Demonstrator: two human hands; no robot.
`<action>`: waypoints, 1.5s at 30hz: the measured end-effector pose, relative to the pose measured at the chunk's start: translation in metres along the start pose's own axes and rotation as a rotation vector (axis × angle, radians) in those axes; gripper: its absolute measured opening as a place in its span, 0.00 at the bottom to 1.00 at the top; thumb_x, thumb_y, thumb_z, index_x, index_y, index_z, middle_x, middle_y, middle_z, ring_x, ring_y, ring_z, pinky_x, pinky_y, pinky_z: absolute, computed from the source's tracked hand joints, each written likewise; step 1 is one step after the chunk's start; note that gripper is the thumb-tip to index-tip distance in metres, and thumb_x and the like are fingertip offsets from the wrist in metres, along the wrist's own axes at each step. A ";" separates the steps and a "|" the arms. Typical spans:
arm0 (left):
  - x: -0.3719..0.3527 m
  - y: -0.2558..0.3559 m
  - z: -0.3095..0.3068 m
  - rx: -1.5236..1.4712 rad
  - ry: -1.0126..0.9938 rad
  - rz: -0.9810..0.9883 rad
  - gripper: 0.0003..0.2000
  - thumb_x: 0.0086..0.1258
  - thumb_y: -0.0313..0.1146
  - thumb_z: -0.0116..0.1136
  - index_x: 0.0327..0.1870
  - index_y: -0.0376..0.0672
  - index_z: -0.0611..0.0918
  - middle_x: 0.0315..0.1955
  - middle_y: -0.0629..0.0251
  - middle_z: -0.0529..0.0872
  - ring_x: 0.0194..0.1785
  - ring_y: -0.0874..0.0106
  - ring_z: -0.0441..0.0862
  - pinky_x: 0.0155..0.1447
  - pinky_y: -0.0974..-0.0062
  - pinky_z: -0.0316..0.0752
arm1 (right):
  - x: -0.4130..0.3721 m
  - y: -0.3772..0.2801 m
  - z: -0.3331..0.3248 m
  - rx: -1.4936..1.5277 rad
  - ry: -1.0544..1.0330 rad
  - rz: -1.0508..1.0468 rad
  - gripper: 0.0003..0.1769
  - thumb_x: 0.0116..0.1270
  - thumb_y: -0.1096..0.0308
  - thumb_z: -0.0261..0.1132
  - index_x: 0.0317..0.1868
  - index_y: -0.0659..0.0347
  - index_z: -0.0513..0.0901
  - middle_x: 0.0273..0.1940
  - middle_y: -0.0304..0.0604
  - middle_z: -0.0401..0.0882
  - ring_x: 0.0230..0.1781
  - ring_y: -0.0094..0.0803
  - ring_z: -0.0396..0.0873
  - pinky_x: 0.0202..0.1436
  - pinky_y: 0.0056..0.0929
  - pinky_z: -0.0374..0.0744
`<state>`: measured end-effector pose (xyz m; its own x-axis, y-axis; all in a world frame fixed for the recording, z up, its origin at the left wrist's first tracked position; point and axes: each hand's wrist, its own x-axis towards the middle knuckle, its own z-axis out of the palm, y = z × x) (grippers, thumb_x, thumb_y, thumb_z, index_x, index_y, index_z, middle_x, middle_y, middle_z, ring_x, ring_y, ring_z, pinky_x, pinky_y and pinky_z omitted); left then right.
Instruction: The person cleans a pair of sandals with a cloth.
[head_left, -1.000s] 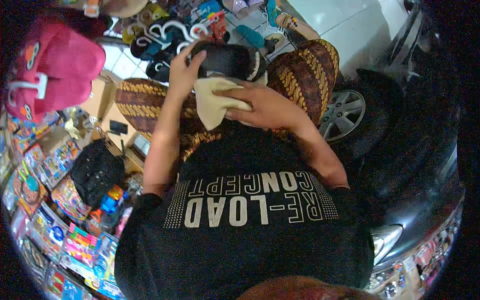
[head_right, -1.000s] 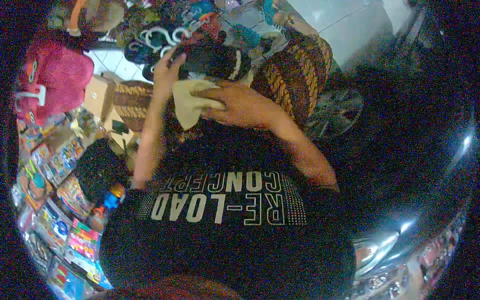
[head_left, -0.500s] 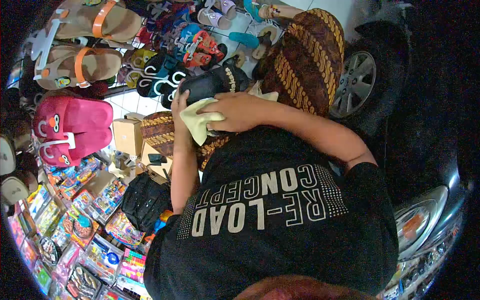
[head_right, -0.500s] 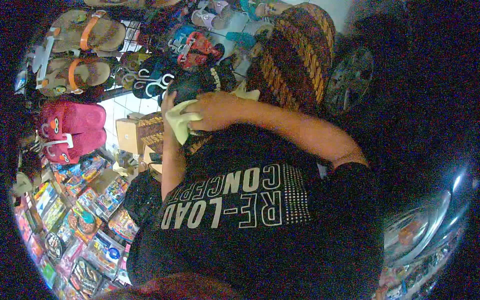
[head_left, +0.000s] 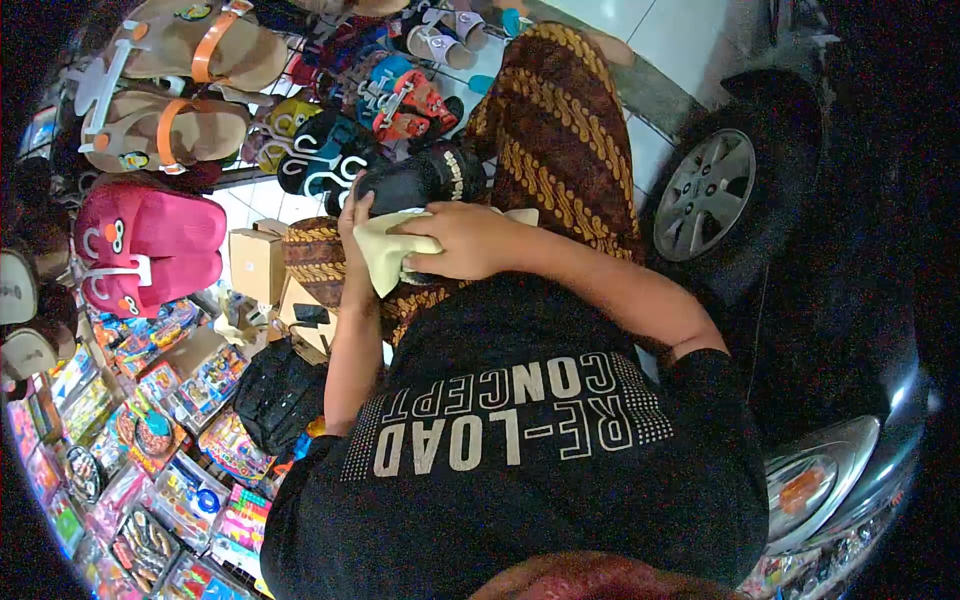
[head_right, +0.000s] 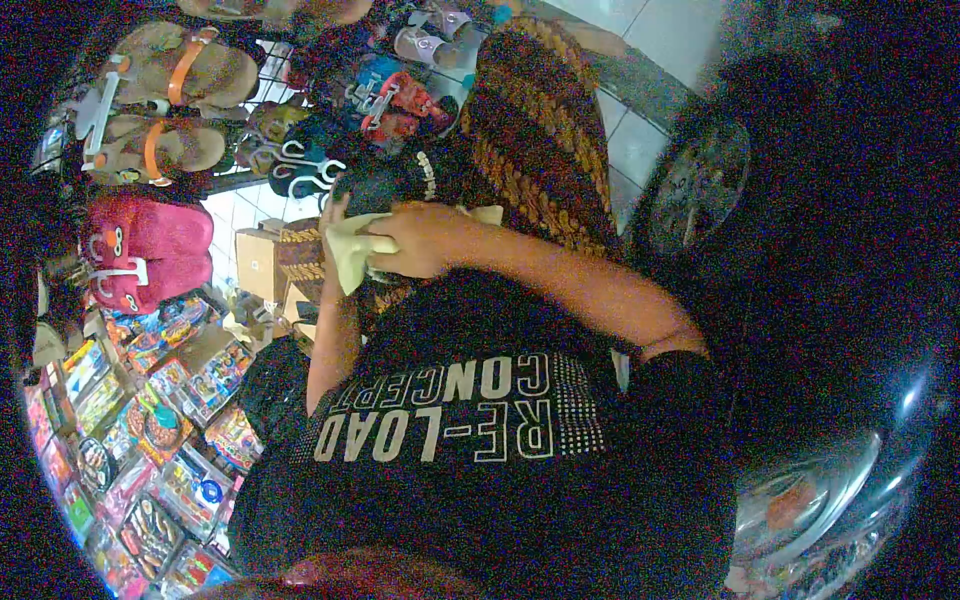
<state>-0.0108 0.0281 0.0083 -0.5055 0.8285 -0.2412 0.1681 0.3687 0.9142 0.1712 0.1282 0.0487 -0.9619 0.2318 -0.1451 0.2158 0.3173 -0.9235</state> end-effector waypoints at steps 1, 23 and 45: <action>0.000 0.003 0.002 0.026 0.009 0.021 0.31 0.56 0.39 0.63 0.62 0.35 0.74 0.55 0.49 0.77 0.57 0.58 0.75 0.60 0.65 0.73 | 0.000 0.000 -0.001 0.012 -0.003 0.006 0.26 0.65 0.47 0.61 0.59 0.49 0.78 0.48 0.56 0.79 0.50 0.56 0.77 0.56 0.48 0.74; 0.024 -0.039 -0.005 -0.241 0.068 0.017 0.19 0.71 0.27 0.51 0.64 0.41 0.74 0.41 0.64 0.82 0.39 0.75 0.82 0.43 0.78 0.79 | 0.012 0.016 0.014 -0.019 0.137 -0.027 0.27 0.64 0.47 0.61 0.58 0.53 0.78 0.44 0.58 0.80 0.48 0.55 0.78 0.54 0.49 0.75; 0.091 0.107 0.007 -0.378 -0.356 0.242 0.21 0.60 0.27 0.51 0.56 0.32 0.80 0.45 0.59 0.86 0.47 0.72 0.82 0.57 0.77 0.73 | -0.166 0.010 -0.163 0.916 1.508 -0.032 0.26 0.74 0.58 0.50 0.63 0.68 0.68 0.61 0.54 0.72 0.61 0.45 0.72 0.66 0.46 0.70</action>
<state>-0.0329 0.1460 0.0820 -0.1631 0.9856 -0.0452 -0.1042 0.0284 0.9942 0.3600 0.2424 0.1212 0.1294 0.9735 -0.1886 -0.4621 -0.1091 -0.8801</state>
